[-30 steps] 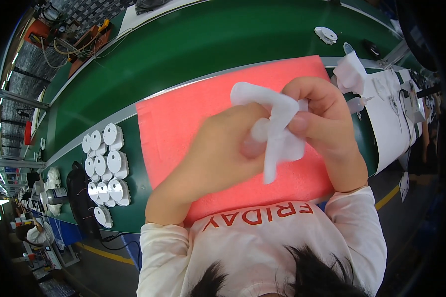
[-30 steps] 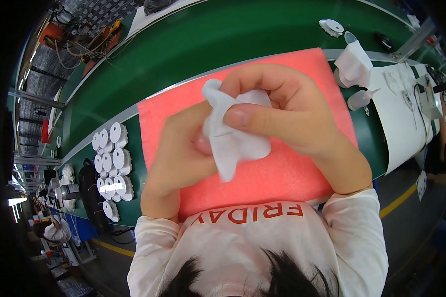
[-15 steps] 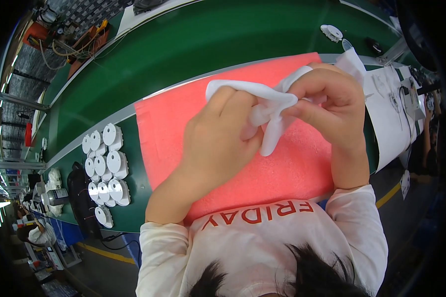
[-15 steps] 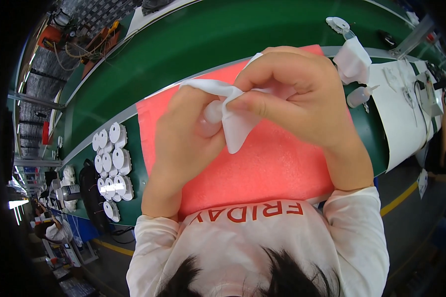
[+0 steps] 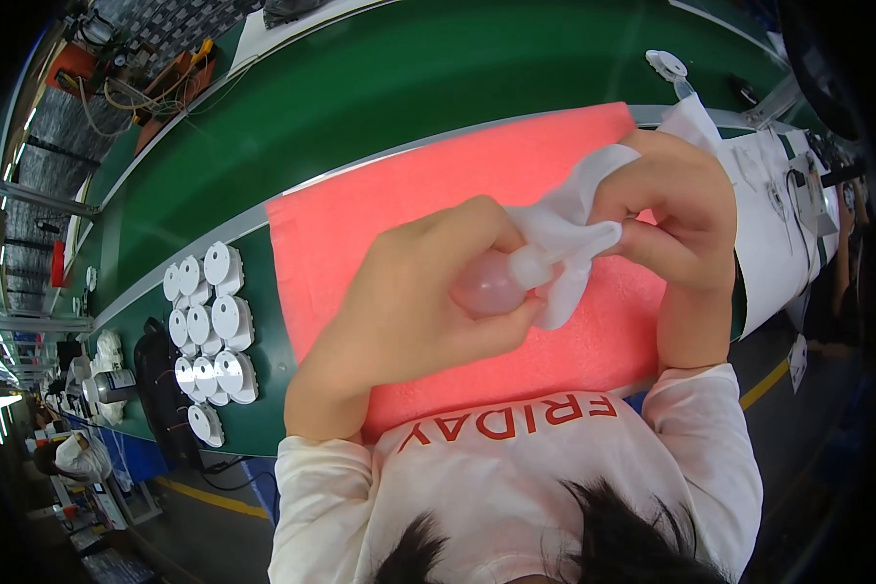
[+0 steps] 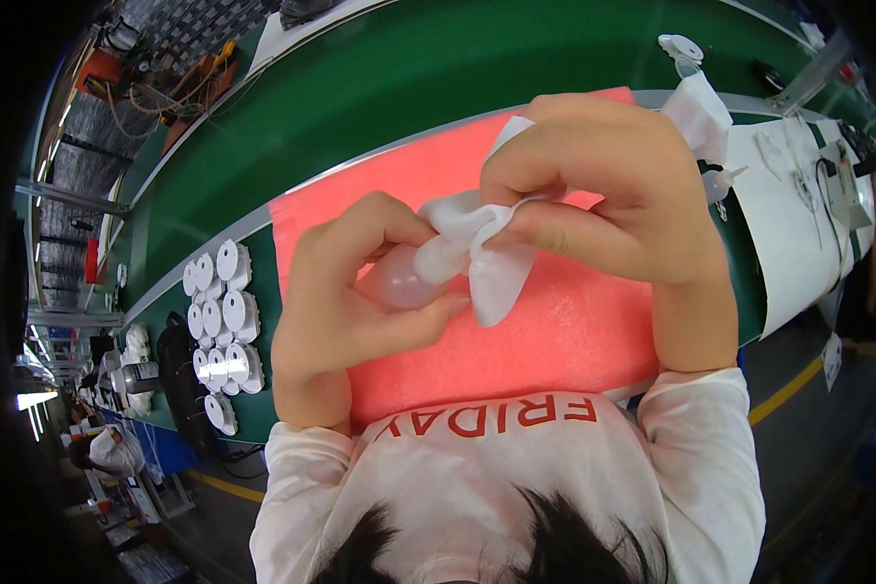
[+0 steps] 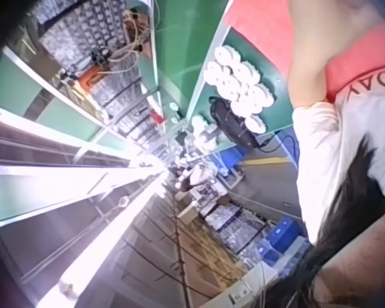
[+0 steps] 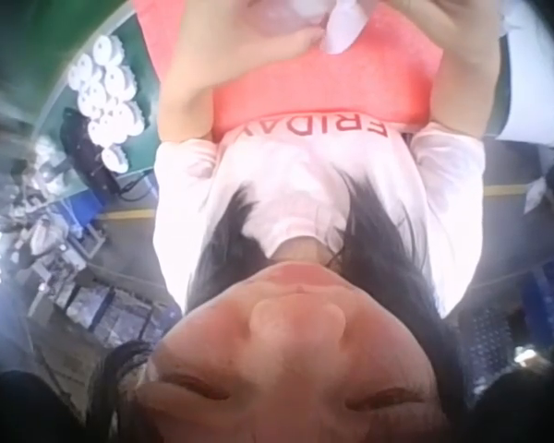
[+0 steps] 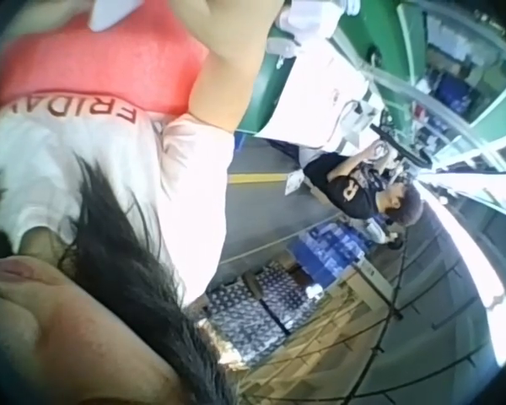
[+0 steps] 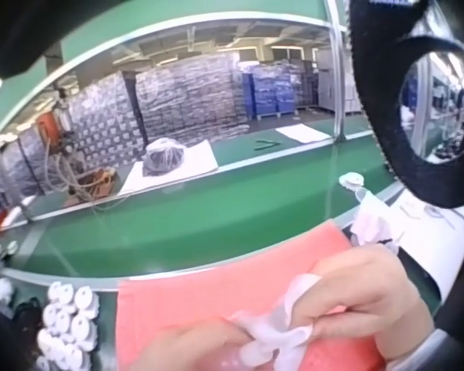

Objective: The recorder is assembling and cleaning small plastic components on an industrial assembly line, using a squeeze bottle to apply liquid.

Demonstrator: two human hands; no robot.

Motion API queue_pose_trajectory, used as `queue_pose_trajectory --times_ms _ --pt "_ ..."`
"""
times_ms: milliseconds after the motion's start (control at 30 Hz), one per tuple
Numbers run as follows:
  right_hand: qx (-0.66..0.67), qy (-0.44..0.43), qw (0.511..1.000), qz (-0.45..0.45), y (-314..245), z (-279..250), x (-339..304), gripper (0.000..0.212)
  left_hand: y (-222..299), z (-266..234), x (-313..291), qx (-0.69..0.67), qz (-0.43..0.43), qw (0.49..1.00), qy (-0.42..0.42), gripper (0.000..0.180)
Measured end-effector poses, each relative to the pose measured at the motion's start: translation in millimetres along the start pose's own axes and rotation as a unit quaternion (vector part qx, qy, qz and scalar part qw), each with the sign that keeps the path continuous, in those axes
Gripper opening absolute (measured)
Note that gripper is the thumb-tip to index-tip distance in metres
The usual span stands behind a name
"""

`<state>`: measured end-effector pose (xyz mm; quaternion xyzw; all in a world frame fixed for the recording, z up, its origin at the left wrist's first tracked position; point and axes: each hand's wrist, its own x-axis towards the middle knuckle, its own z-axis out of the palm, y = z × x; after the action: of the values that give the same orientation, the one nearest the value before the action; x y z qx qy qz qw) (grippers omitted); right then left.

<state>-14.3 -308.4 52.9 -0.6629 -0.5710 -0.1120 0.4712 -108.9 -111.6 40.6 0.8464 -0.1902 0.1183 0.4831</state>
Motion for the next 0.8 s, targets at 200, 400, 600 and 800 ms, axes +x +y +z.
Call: queue_pose_trajectory --times_ms 200,400,600,800 --pt "0.074 -0.049 0.995 -0.039 12.4 -5.7 4.2 0.012 -4.1 -6.9 -0.1 -0.038 -0.03 0.997 -0.052 0.029" --pt "0.221 0.116 0.968 0.01 36.5 -11.9 -11.3 0.013 -11.5 -10.7 1.7 -0.141 -0.065 0.987 -0.046 0.03" --pt "0.229 0.024 0.972 0.055 20.0 12.0 1.4 0.016 -6.5 -5.1 3.6 -0.314 -0.137 0.937 -0.067 0.031" --pt "0.252 0.04 0.959 0.122 10.1 22.5 -2.8 0.015 -9.8 0.8 6.1 -0.361 -0.152 0.915 -0.093 0.03"
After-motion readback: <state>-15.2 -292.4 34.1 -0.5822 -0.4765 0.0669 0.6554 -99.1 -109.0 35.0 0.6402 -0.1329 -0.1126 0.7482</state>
